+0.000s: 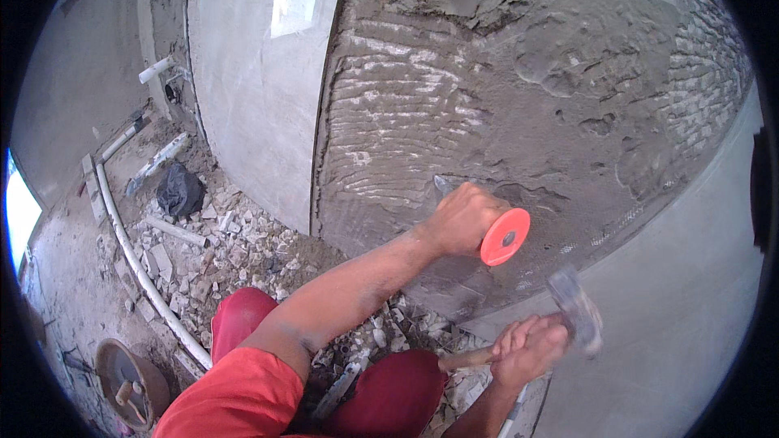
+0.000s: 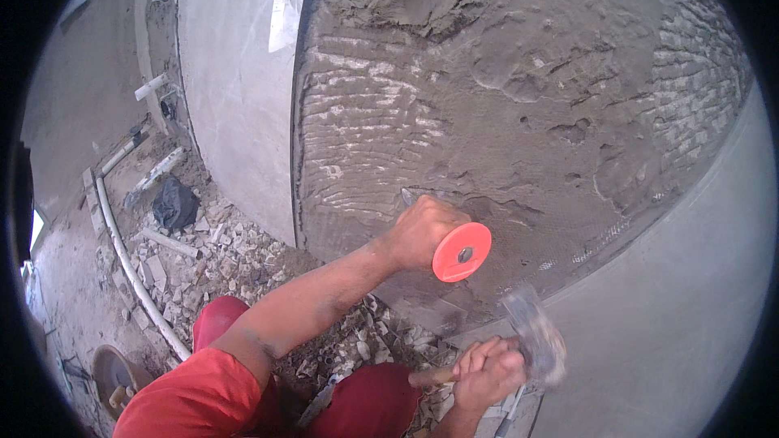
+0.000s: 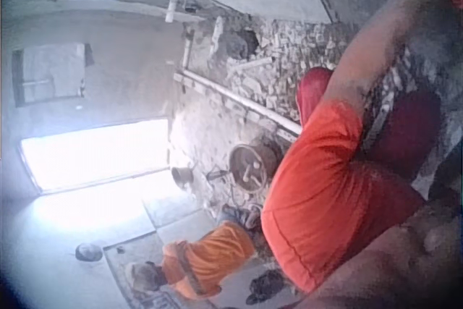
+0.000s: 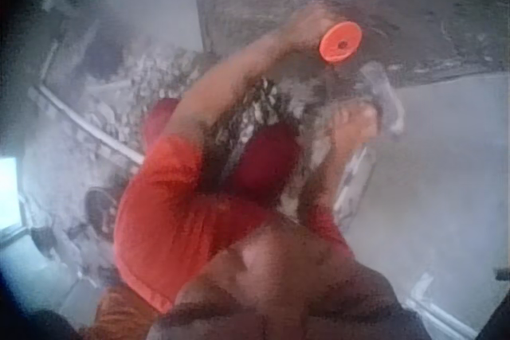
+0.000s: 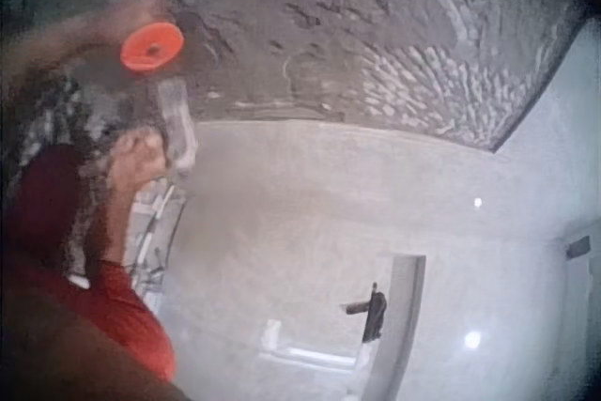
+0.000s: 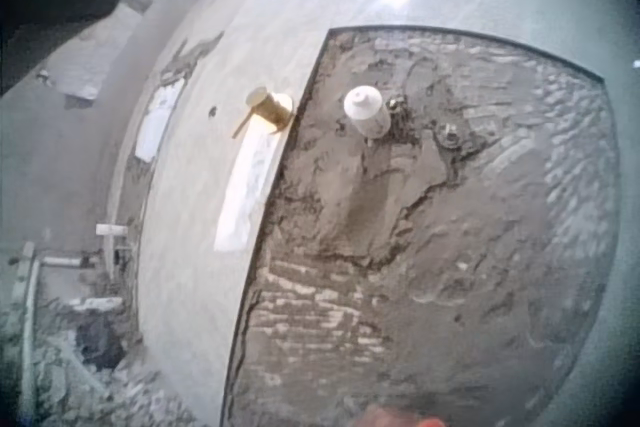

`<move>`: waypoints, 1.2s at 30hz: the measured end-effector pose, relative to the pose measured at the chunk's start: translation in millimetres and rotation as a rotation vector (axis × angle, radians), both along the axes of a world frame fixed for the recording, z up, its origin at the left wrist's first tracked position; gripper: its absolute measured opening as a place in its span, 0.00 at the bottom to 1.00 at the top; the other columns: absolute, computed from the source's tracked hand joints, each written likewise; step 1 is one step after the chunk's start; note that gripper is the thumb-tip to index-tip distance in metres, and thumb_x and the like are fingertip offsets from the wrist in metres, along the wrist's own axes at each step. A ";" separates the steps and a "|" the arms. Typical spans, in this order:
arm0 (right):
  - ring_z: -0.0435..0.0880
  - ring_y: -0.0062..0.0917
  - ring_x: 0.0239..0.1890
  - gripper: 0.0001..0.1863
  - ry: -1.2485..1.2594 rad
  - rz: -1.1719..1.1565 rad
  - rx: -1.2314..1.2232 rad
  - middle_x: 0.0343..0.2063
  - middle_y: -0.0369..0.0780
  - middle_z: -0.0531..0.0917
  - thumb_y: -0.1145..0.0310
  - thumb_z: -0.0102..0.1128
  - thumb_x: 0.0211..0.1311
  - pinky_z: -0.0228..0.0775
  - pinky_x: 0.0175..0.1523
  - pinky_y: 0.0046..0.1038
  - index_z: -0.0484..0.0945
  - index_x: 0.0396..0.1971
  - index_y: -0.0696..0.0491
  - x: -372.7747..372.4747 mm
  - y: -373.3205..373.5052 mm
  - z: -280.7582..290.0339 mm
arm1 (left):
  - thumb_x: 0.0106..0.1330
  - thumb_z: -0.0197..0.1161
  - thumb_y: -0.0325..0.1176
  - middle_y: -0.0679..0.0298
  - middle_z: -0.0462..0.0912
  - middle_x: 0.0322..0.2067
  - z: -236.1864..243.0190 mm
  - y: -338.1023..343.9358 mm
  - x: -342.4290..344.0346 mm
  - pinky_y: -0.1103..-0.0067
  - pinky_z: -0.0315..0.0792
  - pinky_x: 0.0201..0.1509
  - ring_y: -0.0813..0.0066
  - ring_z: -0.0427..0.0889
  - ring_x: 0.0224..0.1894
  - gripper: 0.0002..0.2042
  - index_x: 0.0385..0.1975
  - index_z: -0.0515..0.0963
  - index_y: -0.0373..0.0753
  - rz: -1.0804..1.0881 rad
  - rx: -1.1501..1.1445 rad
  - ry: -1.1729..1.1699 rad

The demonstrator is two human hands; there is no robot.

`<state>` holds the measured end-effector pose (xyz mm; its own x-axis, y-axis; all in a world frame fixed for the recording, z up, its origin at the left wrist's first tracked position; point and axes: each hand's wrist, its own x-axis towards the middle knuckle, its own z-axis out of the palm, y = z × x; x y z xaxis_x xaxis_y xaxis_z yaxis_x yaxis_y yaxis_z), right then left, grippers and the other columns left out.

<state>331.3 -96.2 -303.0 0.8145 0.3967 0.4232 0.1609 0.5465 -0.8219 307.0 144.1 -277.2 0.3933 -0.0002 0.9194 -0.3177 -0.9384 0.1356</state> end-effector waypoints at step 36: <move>0.68 0.19 0.12 0.21 0.036 0.083 0.171 0.17 0.35 0.68 0.51 0.58 0.68 0.65 0.14 0.21 0.62 0.44 0.51 -2.9 -55.0 -79.1 | 0.44 0.68 0.32 0.65 0.75 0.22 -20.9 -59.0 5.9 0.71 0.69 0.28 0.65 0.77 0.26 0.08 0.24 0.77 0.40 -0.108 0.057 -0.095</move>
<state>328.4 -151.2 -382.1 0.7979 0.3875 0.4616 0.0820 0.6890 -0.7201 312.9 85.1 -298.0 0.2992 -0.0914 0.9498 -0.4263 -0.9033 0.0473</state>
